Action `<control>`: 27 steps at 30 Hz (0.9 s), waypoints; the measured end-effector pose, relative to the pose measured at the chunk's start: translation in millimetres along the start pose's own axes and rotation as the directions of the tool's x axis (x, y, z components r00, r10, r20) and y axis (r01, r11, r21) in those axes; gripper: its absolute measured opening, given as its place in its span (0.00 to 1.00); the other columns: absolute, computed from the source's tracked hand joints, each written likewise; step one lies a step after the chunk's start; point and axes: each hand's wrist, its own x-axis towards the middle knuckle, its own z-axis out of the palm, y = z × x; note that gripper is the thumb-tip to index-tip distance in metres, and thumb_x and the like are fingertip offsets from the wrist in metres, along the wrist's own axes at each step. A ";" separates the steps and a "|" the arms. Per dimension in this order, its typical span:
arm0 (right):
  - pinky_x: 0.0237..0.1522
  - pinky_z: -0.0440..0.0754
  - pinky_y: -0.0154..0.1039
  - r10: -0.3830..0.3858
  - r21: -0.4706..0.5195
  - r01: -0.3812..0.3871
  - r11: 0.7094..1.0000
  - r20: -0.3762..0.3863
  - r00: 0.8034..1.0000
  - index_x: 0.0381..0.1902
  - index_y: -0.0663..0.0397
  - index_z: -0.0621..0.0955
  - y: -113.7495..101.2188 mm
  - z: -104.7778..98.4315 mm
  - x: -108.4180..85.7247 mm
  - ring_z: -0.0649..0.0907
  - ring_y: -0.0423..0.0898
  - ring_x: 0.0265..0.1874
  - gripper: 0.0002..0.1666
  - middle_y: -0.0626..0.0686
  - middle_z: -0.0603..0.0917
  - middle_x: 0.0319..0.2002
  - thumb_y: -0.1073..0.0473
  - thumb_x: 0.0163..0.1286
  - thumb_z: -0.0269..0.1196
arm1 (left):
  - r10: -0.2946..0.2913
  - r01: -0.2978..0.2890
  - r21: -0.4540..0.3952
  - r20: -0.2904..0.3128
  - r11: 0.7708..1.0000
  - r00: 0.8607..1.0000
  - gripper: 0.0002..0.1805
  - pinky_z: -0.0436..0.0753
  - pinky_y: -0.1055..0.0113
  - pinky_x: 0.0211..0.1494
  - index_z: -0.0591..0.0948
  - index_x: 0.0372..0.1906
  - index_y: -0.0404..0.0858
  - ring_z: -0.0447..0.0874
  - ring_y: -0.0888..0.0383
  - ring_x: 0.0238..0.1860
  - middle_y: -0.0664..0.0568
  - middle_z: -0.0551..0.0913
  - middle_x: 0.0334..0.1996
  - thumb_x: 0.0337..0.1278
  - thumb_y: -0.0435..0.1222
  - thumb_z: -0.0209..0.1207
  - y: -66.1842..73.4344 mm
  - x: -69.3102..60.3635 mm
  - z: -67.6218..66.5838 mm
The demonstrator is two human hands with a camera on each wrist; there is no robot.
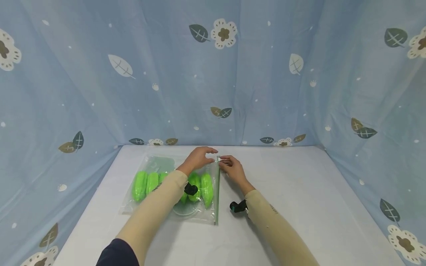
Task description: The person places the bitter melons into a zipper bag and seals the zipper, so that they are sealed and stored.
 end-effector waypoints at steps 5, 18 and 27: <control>0.44 0.87 0.43 0.023 0.098 -0.023 0.995 0.008 1.000 0.58 0.63 0.81 2.9 4.6 1.8 0.86 0.55 0.49 0.19 0.65 0.86 0.51 0.66 0.70 0.67 | 0.002 -0.002 -0.011 0.000 1.000 1.000 0.23 0.76 0.52 0.67 0.80 0.67 0.43 0.75 0.48 0.66 0.49 0.80 0.65 0.69 0.36 0.63 0.9 3.3 4.6; 0.39 0.87 0.42 0.060 0.163 -0.063 0.985 0.020 0.998 0.56 0.61 0.82 -1.5 9.4 1.1 0.86 0.46 0.44 0.17 0.61 0.86 0.49 0.67 0.70 0.66 | 0.017 -0.024 -0.091 -0.072 0.996 0.997 0.13 0.82 0.53 0.58 0.86 0.55 0.43 0.83 0.51 0.54 0.49 0.87 0.49 0.70 0.34 0.62 -6.1 3.1 11.7; 0.43 0.85 0.61 0.017 0.157 -0.018 0.987 0.007 1.000 0.57 0.69 0.79 -1.3 10.3 1.8 0.85 0.52 0.41 0.18 0.67 0.84 0.49 0.65 0.73 0.64 | 0.046 -0.062 -0.145 -0.117 0.987 0.992 0.12 0.83 0.54 0.58 0.87 0.53 0.45 0.84 0.51 0.55 0.50 0.87 0.52 0.70 0.33 0.62 -9.7 6.3 20.4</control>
